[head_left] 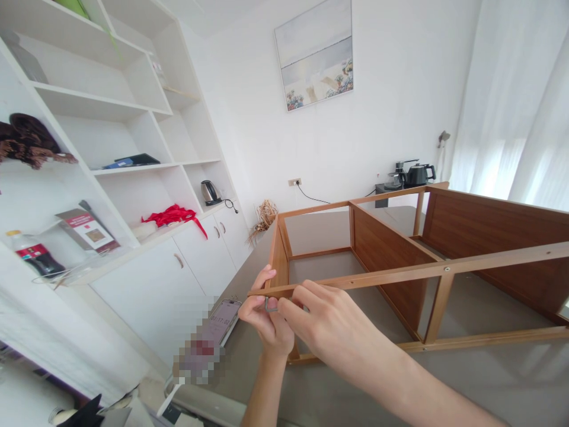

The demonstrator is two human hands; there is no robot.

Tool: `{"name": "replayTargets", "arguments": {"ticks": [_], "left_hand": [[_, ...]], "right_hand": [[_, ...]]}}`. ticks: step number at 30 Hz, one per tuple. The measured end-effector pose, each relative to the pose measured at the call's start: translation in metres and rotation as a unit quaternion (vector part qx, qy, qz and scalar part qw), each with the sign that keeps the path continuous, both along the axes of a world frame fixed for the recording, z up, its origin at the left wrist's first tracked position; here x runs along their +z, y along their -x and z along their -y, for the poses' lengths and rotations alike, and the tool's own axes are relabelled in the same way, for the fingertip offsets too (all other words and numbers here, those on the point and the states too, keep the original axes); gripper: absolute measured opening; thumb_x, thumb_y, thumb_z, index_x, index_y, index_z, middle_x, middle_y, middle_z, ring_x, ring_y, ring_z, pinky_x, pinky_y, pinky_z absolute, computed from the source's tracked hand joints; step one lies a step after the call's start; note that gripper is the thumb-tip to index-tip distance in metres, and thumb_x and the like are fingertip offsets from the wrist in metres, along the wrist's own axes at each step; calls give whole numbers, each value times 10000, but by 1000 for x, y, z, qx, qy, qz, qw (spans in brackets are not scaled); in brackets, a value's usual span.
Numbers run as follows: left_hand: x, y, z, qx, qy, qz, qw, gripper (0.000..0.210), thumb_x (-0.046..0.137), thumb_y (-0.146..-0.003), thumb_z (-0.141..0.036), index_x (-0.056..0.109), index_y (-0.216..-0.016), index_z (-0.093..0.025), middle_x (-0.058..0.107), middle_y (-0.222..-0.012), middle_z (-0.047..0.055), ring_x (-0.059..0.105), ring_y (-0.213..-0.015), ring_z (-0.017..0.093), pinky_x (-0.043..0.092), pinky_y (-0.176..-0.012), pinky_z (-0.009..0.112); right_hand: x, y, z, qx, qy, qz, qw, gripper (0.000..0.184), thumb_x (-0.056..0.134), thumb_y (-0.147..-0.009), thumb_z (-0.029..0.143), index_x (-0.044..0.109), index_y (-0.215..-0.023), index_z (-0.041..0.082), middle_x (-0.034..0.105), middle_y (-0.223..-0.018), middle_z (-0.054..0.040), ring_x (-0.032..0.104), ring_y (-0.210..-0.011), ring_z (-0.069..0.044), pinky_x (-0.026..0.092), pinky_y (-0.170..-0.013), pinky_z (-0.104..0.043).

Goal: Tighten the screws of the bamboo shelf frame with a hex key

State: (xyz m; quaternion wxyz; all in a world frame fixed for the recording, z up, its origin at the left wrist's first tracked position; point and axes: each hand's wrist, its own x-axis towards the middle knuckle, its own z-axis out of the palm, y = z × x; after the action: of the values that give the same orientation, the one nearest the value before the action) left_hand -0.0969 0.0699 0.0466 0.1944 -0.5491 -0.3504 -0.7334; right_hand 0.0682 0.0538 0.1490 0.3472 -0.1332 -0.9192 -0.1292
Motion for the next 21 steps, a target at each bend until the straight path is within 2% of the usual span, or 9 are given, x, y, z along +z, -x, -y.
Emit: {"name": "replayTargets", "arguments": {"ticks": [5,11,14,17,21], "left_hand": [[0,1,-1,-15,-8,-7,1000,340,519,-974,-83,311,-1148,-288,594,-1365,100,612,-1281,236,477,-1075,573],[-7,4,-4,-12,-4,8,1000,403,576,-947,-78,306,-1155,-292,569,-1403,106,598,-1299,248,477,-1078,572],[-6,4,-4,-17,-4,8,1000,303,517,-1004,-136,303,-1150,-295,584,-1378,97,609,-1288,241,489,-1063,577],[-1,1,-2,4,-6,1,1000,213,474,-1041,-179,311,-1126,-288,604,-1352,91,625,-1263,222,477,-1076,581],[5,-1,1,20,-8,-9,1000,152,455,-1063,-219,322,-1105,-277,629,-1326,101,638,-1246,222,468,-1076,578]], "right_hand": [[1,1,-4,-12,-2,1,1000,169,685,-898,40,601,-893,187,552,-826,-1,453,-726,-175,287,-600,-315],[-2,3,-2,-11,-29,-22,999,189,727,-855,57,593,-867,189,561,-803,2,465,-713,-180,287,-617,-327],[-6,6,-1,-17,-38,-23,999,218,720,-826,33,570,-814,191,566,-735,14,482,-668,-173,268,-609,-338],[-10,9,0,-17,-37,-12,999,255,707,-803,13,535,-763,196,552,-655,31,499,-606,-160,255,-594,-342],[-10,10,-1,0,2,30,1000,258,704,-820,7,528,-788,193,589,-659,41,528,-558,-141,226,-549,-333]]}}
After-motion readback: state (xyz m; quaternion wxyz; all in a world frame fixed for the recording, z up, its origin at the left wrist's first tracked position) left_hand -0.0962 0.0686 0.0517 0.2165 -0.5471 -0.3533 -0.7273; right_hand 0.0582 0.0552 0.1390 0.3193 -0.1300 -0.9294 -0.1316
